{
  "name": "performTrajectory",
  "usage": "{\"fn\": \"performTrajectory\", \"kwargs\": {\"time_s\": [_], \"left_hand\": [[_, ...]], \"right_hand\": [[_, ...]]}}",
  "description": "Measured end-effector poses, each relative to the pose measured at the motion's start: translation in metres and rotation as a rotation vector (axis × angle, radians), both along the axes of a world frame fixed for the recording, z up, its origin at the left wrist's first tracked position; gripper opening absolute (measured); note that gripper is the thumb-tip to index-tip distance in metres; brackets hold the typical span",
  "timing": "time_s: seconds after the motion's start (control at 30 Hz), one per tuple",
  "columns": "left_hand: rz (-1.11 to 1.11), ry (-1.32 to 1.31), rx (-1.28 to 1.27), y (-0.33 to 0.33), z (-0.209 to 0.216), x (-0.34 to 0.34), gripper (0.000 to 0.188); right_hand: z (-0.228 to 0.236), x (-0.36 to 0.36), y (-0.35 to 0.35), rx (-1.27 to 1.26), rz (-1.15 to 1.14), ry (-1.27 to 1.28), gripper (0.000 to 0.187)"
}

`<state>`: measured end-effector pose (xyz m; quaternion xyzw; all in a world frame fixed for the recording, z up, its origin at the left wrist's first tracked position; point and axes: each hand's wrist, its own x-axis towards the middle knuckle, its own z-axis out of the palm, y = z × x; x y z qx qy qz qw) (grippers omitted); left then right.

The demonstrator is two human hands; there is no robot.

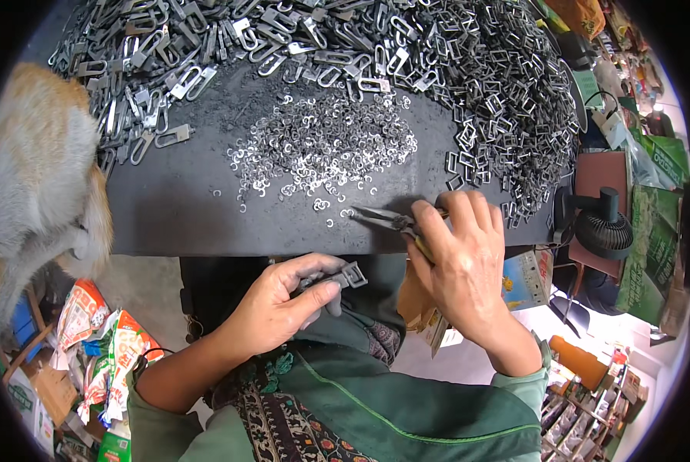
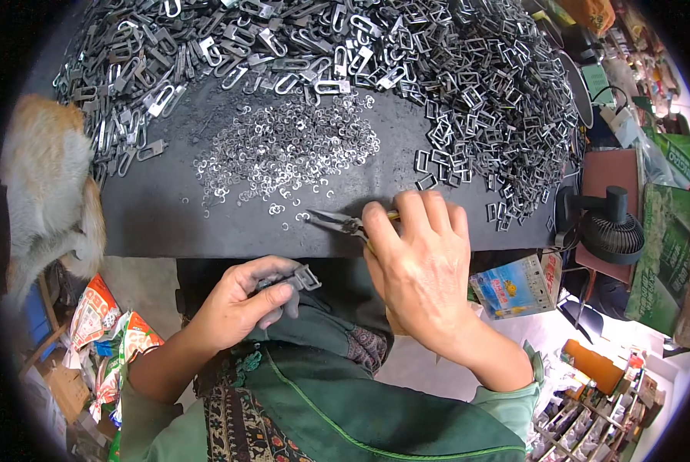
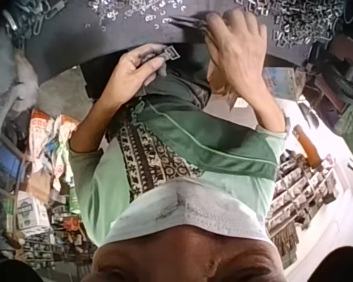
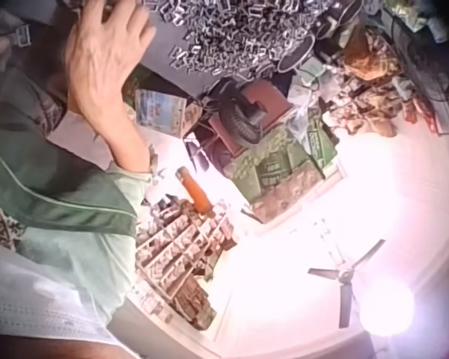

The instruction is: The person assembles metal buckles, repeatedly picking up small metal clips from the table with pliers and fastening them onto the buckle components.

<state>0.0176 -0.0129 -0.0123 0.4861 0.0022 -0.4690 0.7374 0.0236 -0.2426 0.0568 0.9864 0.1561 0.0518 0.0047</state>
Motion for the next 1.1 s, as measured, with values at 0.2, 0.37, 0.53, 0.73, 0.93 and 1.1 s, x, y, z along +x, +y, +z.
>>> {"fn": "performTrajectory", "kwargs": {"time_s": [0.2, 0.37, 0.53, 0.73, 0.93, 1.1], "left_hand": [[-0.075, -0.023, -0.007, 0.000, 0.013, -0.002, 0.022], [-0.100, -0.014, -0.003, 0.011, 0.009, -0.004, 0.024], [-0.185, -0.016, -0.024, 0.001, 0.011, -0.004, 0.024], [-0.176, 0.012, -0.067, 0.002, 0.010, -0.005, 0.024], [-0.124, 0.003, -0.049, 0.002, 0.012, -0.008, 0.020], [0.026, -0.471, 0.037, 0.006, 0.010, -0.006, 0.014]], "right_hand": [[-0.008, 0.012, 0.021, -0.002, 0.107, -0.034, 0.026], [0.018, 0.003, -0.013, -0.127, -0.049, 0.032, 0.030], [0.016, -0.001, -0.021, -0.118, -0.078, 0.067, 0.033], [0.012, 0.005, -0.017, -0.106, -0.053, 0.054, 0.032], [0.012, 0.013, -0.020, -0.122, 0.022, 0.053, 0.030], [0.015, 0.018, -0.020, -0.144, 0.041, 0.086, 0.029]]}}
